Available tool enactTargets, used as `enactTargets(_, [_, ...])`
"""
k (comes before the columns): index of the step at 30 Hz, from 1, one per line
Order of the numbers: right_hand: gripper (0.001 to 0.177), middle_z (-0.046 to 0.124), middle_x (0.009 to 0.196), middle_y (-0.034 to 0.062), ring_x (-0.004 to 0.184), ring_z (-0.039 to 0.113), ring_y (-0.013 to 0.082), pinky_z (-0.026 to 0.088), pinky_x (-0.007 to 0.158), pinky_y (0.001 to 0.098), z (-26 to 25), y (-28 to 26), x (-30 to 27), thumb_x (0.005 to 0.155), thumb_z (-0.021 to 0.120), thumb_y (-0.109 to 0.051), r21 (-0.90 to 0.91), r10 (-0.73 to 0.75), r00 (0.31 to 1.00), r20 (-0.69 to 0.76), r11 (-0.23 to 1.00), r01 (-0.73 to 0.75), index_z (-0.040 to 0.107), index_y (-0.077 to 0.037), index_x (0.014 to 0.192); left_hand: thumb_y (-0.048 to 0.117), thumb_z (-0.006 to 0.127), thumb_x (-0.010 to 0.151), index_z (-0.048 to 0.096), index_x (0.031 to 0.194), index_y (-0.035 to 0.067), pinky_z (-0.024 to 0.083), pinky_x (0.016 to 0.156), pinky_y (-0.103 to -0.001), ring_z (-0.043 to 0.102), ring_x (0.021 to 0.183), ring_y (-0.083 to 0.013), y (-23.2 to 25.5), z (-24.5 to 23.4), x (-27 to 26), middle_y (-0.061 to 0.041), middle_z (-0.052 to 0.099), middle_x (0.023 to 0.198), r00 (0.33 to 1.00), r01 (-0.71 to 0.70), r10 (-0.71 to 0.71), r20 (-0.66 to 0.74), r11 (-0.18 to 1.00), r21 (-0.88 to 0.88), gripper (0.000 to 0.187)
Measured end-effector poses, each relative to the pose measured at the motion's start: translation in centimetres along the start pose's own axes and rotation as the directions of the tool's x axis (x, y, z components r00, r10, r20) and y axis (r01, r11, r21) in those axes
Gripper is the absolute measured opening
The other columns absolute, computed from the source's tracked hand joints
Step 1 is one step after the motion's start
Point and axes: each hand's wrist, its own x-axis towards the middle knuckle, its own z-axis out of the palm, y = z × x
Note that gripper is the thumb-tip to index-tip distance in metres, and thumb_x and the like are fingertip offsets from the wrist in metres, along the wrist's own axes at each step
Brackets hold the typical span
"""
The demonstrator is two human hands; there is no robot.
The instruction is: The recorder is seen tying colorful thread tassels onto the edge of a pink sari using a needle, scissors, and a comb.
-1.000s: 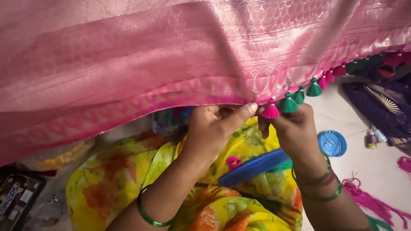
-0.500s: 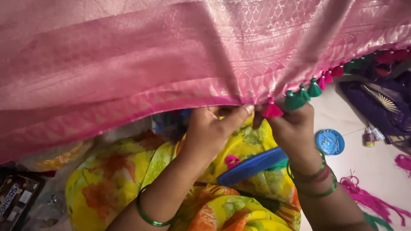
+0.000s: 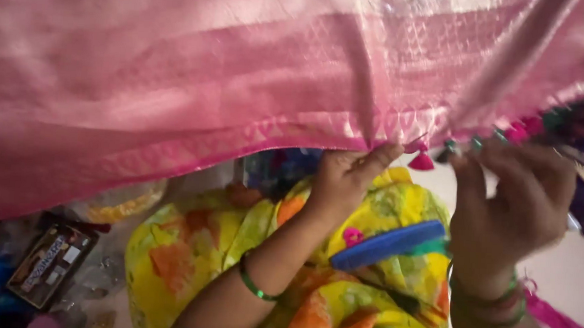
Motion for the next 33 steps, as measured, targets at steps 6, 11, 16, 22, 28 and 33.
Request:
enactTargets(6, [0.016, 0.067, 0.100, 0.0169, 0.111, 0.065, 0.0346, 0.056, 0.092, 0.0406, 0.5, -2.2, 3.0, 0.081, 0.081, 0.013, -0.176, -0.337, 0.912, 0.236, 0.908, 0.381, 0.071, 0.007, 0.091, 0.021, 0.067, 0.103, 0.074, 0.116, 0.002, 0.057, 0.088, -0.025, 0.070, 0.095, -0.0083, 0.4, 1.2, 0.6, -0.002, 0.076, 0.105, 0.993, 0.114, -0.108, 0.039, 0.974, -0.195, 0.024])
enactTargets(11, [0.014, 0.071, 0.113, 0.0132, 0.100, 0.072, 0.0213, 0.059, 0.086, 0.0282, 1.3, 0.8, 0.6, 0.094, 0.080, 0.009, -0.053, -0.302, 0.924, 0.235, 0.945, 0.322, 0.071, 0.003, 0.103, 0.016, 0.067, 0.103, 0.074, 0.117, 0.000, 0.059, 0.083, -0.030, 0.070, 0.089, -0.0129, 0.1, 1.4, 0.2, -0.006, 0.075, 0.102, 0.986, 0.114, -0.150, -0.069, 0.919, -0.378, 0.023])
enactTargets(16, [0.011, 0.075, 0.108, 0.0138, 0.099, 0.078, 0.0220, 0.064, 0.084, 0.0297, 1.7, 2.9, 0.0, 0.109, 0.061, 0.008, 0.020, -0.237, 0.962, 0.136, 0.971, 0.237, 0.054, 0.000, 0.111, 0.011, 0.066, 0.104, 0.074, 0.113, -0.005, 0.059, 0.085, -0.032, 0.073, 0.088, -0.0177, 2.4, 2.5, -0.6, -0.011, 0.076, 0.099, 0.986, 0.116, -0.155, -0.064, 0.907, -0.404, 0.021])
enactTargets(22, [0.006, 0.069, 0.095, 0.0148, 0.096, 0.076, 0.0293, 0.060, 0.071, 0.0350, 1.6, 4.2, 3.3, 0.109, 0.054, -0.001, 0.780, 0.375, 0.789, 0.486, 0.221, -0.585, 0.056, -0.002, 0.103, 0.010, 0.064, 0.103, 0.069, 0.122, -0.005, 0.059, 0.087, -0.034, 0.074, 0.091, -0.0218, 2.6, 2.7, -0.3, -0.014, 0.074, 0.105, 0.984, 0.137, -0.178, -0.027, 0.838, -0.528, 0.025])
enactTargets(28, [0.010, 0.066, 0.103, 0.0097, 0.098, 0.069, 0.0210, 0.062, 0.096, 0.0386, -1.3, 3.5, 6.9, 0.114, 0.063, 0.005, 0.495, 0.137, 0.914, 0.383, 0.805, -0.328, 0.057, -0.002, 0.111, 0.012, 0.065, 0.102, 0.069, 0.122, -0.006, 0.059, 0.083, -0.036, 0.075, 0.092, -0.0239, 1.8, 1.6, 0.8, -0.016, 0.075, 0.109, 0.987, 0.133, -0.158, -0.006, 0.848, -0.514, 0.027])
enactTargets(33, [0.007, 0.067, 0.104, 0.0103, 0.100, 0.070, 0.0215, 0.061, 0.097, 0.0389, -6.2, 0.9, 11.6, 0.110, 0.064, 0.003, 0.391, 0.249, 0.869, 0.428, 0.816, -0.426, 0.059, -0.001, 0.110, 0.010, 0.067, 0.100, 0.068, 0.119, -0.005, 0.061, 0.083, -0.038, 0.076, 0.091, -0.0254, 2.2, 1.0, 0.8, -0.019, 0.075, 0.106, 0.982, 0.149, -0.185, -0.030, 0.868, -0.474, 0.024])
